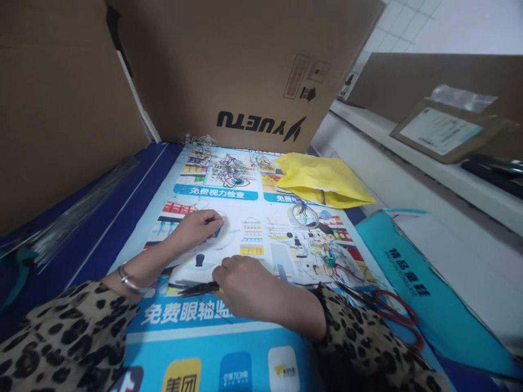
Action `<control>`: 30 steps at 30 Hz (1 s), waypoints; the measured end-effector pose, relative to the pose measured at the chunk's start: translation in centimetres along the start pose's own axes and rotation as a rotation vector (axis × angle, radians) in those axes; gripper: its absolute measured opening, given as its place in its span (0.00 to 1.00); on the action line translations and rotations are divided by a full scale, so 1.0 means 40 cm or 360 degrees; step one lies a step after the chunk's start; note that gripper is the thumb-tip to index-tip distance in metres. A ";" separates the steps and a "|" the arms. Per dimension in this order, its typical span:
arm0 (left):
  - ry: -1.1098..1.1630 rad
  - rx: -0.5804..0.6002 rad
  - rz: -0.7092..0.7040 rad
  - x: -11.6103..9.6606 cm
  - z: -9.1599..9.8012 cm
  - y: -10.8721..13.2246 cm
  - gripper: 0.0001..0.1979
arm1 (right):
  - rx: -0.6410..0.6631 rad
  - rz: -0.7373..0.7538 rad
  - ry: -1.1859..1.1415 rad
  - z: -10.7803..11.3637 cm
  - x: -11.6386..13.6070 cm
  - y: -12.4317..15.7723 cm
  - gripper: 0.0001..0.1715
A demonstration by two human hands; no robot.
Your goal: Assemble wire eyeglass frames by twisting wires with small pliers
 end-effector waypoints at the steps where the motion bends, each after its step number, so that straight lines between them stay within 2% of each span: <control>1: 0.0002 -0.0001 0.0001 0.000 0.000 0.000 0.10 | -0.0009 0.0004 0.0004 -0.002 0.000 -0.001 0.10; 10: -0.0052 0.0032 -0.0036 0.001 -0.001 0.002 0.11 | -0.0071 0.0084 0.0049 0.001 -0.001 0.004 0.08; 16: -0.0122 0.0107 -0.0033 -0.024 0.002 0.006 0.14 | -0.0119 0.0097 0.0086 0.022 -0.002 0.006 0.03; 22: -0.0249 0.0131 -0.0099 -0.015 0.005 0.005 0.14 | -0.0159 0.0027 0.0147 0.059 -0.030 0.009 0.04; 26: -0.0271 0.0165 -0.0152 -0.011 0.003 0.009 0.15 | -0.0207 -0.0374 0.0233 0.137 -0.122 0.013 0.08; 30: -0.0268 0.0223 -0.0017 -0.017 -0.001 0.016 0.16 | -0.0198 -0.0817 0.0131 0.254 -0.227 0.059 0.10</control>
Point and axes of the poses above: each hand's wrist, its own y-axis away from the middle knuckle, its own z-axis out of the back of the hand, x = y × z, the point moved 1 cm from there along -y, towards the middle knuckle, and after that the axes turned 15 degrees about -z, right-handed, at the moved point
